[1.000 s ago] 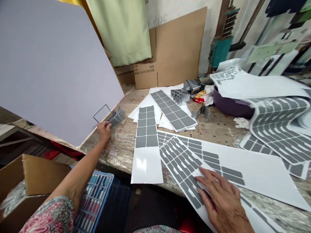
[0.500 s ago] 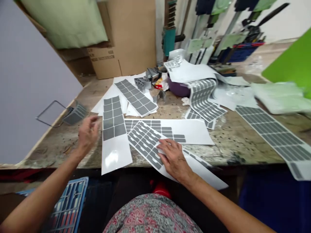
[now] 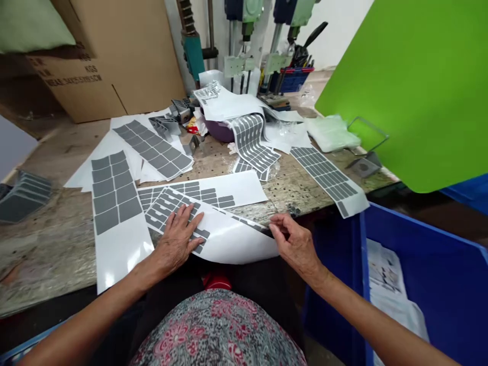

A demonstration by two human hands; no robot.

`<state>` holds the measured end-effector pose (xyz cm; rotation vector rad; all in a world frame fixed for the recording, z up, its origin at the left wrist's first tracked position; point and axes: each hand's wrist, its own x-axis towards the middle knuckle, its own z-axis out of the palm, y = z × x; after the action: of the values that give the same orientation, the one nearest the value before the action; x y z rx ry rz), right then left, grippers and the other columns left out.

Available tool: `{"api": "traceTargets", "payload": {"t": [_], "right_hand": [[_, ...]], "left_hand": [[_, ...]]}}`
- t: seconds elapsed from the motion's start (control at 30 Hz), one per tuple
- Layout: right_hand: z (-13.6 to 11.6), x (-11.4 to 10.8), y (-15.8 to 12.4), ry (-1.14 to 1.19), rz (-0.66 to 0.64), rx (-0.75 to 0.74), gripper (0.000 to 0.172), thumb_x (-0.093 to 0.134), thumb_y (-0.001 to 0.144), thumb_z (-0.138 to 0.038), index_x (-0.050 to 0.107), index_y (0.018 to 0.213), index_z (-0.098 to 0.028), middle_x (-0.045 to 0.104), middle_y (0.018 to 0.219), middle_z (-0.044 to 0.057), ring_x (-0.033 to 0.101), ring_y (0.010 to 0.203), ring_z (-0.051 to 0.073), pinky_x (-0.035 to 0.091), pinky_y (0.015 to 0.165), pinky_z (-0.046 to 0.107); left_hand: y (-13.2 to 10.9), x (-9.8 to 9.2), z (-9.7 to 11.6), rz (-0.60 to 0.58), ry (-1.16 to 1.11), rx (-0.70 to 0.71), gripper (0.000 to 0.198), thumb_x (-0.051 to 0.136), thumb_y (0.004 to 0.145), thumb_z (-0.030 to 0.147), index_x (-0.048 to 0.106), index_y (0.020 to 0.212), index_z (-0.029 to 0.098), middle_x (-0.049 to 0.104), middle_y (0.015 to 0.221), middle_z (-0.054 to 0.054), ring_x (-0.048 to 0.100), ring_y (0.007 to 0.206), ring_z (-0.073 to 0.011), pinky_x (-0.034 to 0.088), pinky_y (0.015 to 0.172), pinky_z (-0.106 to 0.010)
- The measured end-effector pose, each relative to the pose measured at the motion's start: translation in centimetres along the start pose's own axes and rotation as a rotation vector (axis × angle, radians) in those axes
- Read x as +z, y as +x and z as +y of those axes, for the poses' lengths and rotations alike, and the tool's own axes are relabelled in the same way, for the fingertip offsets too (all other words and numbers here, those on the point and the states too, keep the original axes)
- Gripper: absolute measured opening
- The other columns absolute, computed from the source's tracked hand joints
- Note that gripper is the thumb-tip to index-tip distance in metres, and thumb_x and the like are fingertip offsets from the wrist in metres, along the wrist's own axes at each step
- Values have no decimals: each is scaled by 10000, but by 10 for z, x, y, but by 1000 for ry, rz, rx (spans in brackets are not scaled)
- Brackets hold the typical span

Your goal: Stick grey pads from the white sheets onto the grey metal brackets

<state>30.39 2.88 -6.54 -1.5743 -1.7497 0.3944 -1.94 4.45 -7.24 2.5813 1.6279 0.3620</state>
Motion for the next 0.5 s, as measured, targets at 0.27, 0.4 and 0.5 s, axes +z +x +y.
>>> {"api": "traceTargets", "payload": {"t": [0.27, 0.4, 0.5], "right_hand": [[55, 11, -31, -24, -181, 142, 410, 628, 810, -427, 536, 1138, -198, 726, 958, 105, 693, 843, 262, 513, 613, 318], [70, 17, -18, -81, -169, 252, 400, 610, 793, -466, 577, 1073, -182, 714, 938, 129, 671, 788, 268, 485, 602, 330], [75, 17, -10, -65, -214, 236, 344, 576, 796, -449, 631, 998, -175, 703, 881, 123, 659, 822, 282, 493, 653, 352]], "left_hand": [[0, 4, 0, 39, 100, 35, 527, 539, 928, 379, 431, 1408, 188, 335, 1549, -190, 265, 1445, -385, 277, 1131, -595], [0, 6, -1, 36, 109, 30, 534, 545, 923, 375, 433, 1408, 182, 333, 1549, -194, 258, 1446, -390, 269, 1133, -592], [-1, 8, -1, 39, 131, 36, 544, 562, 914, 373, 436, 1408, 181, 335, 1545, -202, 268, 1439, -400, 281, 1121, -600]]}}
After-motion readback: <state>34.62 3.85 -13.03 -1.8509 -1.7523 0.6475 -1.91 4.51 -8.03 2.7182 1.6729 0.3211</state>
